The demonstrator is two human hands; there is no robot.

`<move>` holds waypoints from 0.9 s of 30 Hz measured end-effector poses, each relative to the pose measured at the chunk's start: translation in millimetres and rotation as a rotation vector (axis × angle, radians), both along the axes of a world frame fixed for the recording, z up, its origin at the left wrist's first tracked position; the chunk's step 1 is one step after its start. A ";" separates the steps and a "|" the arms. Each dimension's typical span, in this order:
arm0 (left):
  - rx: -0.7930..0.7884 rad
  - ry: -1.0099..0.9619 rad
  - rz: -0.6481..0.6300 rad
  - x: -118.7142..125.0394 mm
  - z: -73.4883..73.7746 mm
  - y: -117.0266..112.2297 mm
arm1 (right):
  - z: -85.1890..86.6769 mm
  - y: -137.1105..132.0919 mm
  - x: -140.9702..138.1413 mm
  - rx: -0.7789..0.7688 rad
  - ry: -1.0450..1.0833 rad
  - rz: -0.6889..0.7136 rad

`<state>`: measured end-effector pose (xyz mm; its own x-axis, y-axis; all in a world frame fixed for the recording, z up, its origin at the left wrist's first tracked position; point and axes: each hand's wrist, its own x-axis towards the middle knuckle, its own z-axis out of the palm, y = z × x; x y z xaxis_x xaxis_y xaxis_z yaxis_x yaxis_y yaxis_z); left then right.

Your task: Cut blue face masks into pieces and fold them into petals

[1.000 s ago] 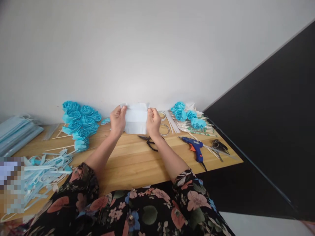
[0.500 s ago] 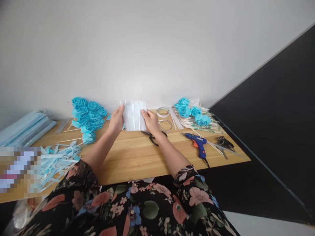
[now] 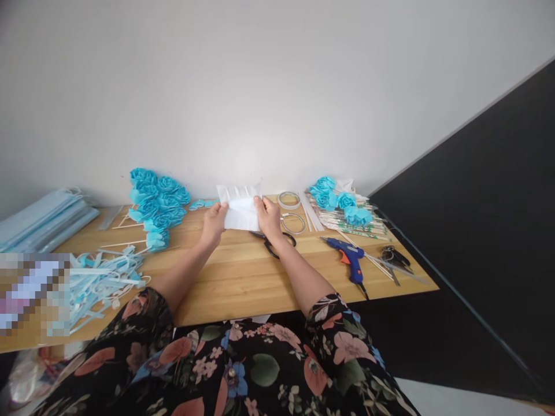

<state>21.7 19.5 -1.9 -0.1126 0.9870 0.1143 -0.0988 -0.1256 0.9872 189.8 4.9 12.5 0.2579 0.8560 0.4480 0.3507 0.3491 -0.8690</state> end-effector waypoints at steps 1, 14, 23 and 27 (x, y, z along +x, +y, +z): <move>0.002 0.007 0.016 1.1 -2.2 -1.1 | -0.2 -0.5 -0.7 -0.014 0.028 0.032; -0.034 -0.115 0.059 -0.7 -7.1 -6.5 | -12.5 -0.1 -8.6 -0.135 0.003 0.016; -0.057 -0.138 0.028 -7.9 -11.6 4.6 | -7.2 1.6 -6.8 -0.086 -0.088 -0.005; -0.093 -0.165 -0.018 -8.1 -13.2 3.8 | -10.9 3.3 -4.3 -0.160 -0.052 0.060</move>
<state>13.6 23.4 -15.0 -0.1043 0.9945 0.0041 -0.2617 -0.0314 0.9646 185.5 8.2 1.6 0.1846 0.9305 0.3164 0.3795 0.2295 -0.8963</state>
